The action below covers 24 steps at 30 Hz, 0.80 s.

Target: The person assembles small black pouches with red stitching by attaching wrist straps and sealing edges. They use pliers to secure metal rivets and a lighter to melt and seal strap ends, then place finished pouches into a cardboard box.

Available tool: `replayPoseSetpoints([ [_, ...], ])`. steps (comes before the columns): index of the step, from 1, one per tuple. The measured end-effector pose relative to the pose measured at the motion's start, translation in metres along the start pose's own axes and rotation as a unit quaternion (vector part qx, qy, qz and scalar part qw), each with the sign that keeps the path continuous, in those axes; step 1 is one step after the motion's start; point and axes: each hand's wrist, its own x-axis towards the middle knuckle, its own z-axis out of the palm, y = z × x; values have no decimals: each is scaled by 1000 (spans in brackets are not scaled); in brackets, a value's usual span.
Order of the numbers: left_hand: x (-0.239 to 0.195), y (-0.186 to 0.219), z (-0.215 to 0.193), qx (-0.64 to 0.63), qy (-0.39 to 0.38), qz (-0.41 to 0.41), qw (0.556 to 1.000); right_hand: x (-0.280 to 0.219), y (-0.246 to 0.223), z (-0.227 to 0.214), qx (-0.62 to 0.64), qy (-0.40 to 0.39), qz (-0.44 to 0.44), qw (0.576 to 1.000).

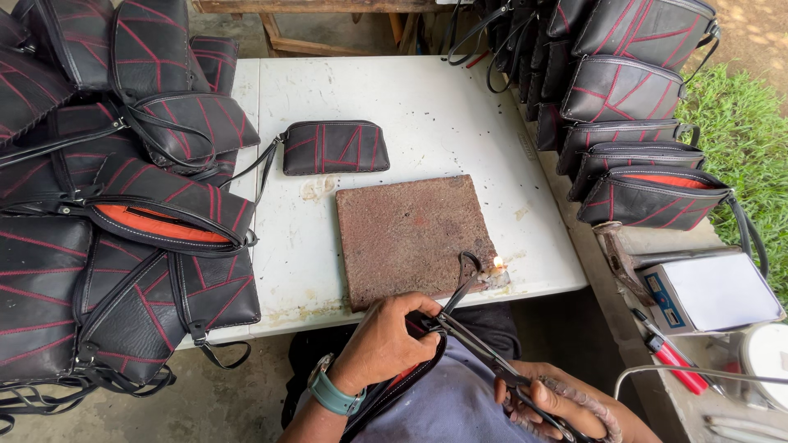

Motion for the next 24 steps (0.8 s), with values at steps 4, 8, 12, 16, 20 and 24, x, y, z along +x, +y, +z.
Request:
replayPoseSetpoints([
  [4,0,-2,0,9,9,13,1000,7,17,-18,-210,25,-56,976],
  [8,0,0,-1,5,7,10,1000,27,26,-34,-349,-20,-63,935],
  [12,-1,4,-1,-17,-5,-11,1000,17,31,-39,-337,55,-210,916],
  [16,-1,1,-1,-15,-7,-13,1000,4,1,-51,-189,-73,-177,963],
  [20,-8,-8,-2,7,-10,29,1000,-1,-40,-54,-352,172,-214,895],
  [24,-4,-20,-9,-24,19,-98,995,40,-75,-72,-386,285,-47,876],
])
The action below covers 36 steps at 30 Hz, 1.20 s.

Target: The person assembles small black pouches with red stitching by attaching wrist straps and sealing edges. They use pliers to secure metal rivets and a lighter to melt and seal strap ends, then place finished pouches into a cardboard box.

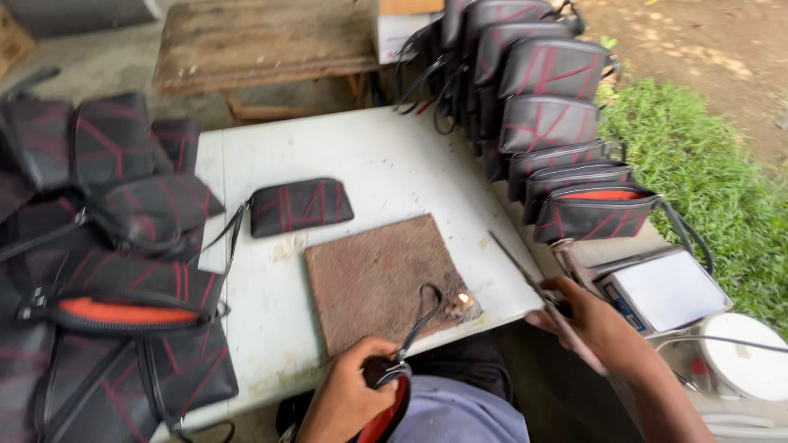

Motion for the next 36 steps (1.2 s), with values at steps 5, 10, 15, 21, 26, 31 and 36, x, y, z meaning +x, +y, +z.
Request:
replayPoseSetpoints([
  [5,8,-26,-32,-203,-13,20,979,92,3,26,-86,26,-90,992],
  [10,10,-32,-49,-315,-71,131,937,132,6,56,-141,97,-94,981],
  [15,0,-25,-47,-316,-52,120,940,104,-20,47,-230,84,-64,968],
  [21,-17,-4,-27,29,75,373,925,-25,-78,28,150,93,-226,958],
  [26,-35,22,-24,124,57,502,854,-84,-114,60,215,-10,-487,847],
  [31,-40,39,-27,89,55,410,906,-91,-131,72,259,7,-422,869],
  [36,-37,42,-24,39,59,362,929,-93,-132,84,275,54,-411,867],
])
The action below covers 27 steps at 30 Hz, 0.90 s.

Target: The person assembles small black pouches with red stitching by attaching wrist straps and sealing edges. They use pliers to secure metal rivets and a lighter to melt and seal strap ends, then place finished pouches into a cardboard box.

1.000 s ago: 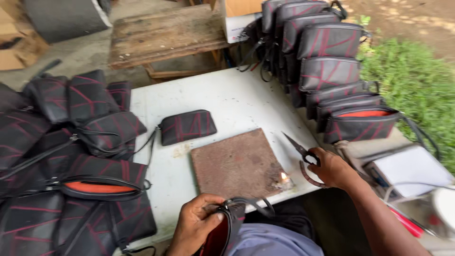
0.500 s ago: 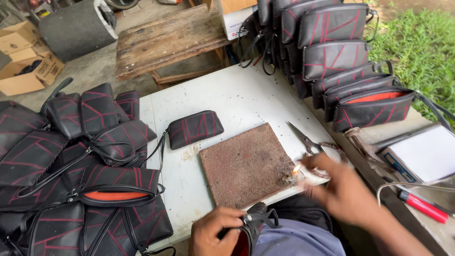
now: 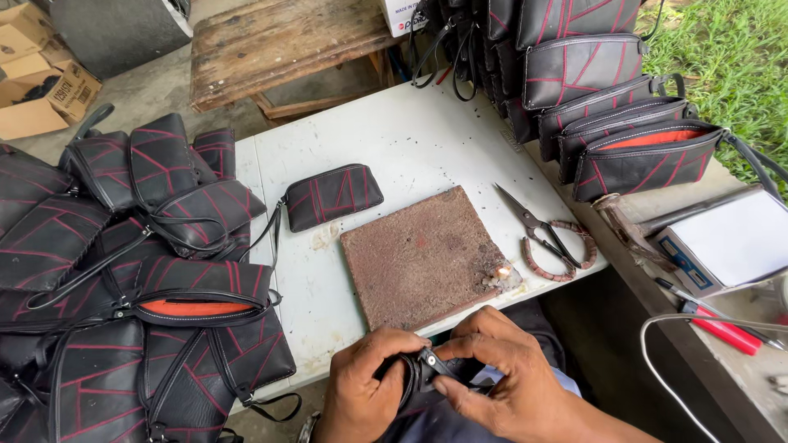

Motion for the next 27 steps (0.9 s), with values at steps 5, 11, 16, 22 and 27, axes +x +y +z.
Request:
replayPoseSetpoints([
  [5,11,8,1,-88,3,-156,984,0,13,13,-13,74,-12,997],
  [11,27,8,8,7,-140,-153,978,-17,43,-2,-66,143,4,987],
  [16,19,0,37,128,-163,-87,974,-41,70,-12,7,153,84,985],
  [22,23,-1,47,123,-150,-25,981,-54,76,-17,46,147,120,981],
  [27,26,-10,37,22,-159,-97,982,-59,65,-18,111,121,156,974],
])
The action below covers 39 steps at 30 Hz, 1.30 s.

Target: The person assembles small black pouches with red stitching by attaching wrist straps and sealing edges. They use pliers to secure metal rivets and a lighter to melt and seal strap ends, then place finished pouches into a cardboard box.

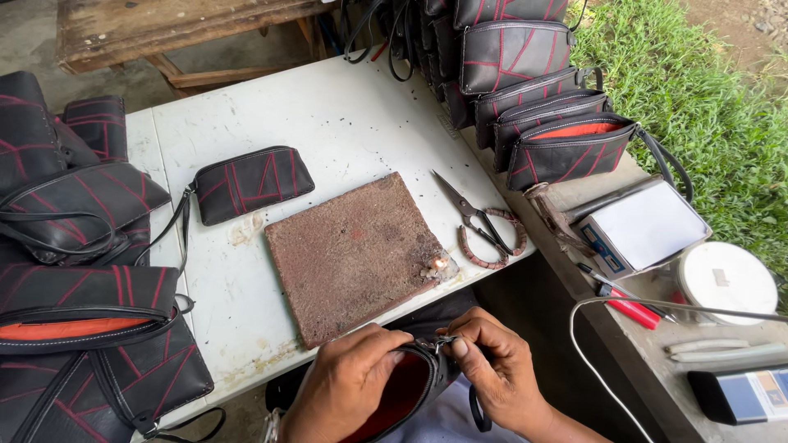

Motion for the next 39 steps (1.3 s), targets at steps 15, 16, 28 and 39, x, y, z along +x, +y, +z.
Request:
replayPoseSetpoints([
  [15,-15,-1,-3,183,63,198,961,5,-39,-9,-56,-67,-135,987],
  [16,-17,-1,-3,195,73,207,956,4,-42,-10,-71,-70,-154,983],
  [28,-18,1,-5,176,81,229,954,3,-46,-4,-137,-63,-261,954],
  [39,19,-29,69,254,-86,60,962,43,17,-45,-231,78,-138,960],
])
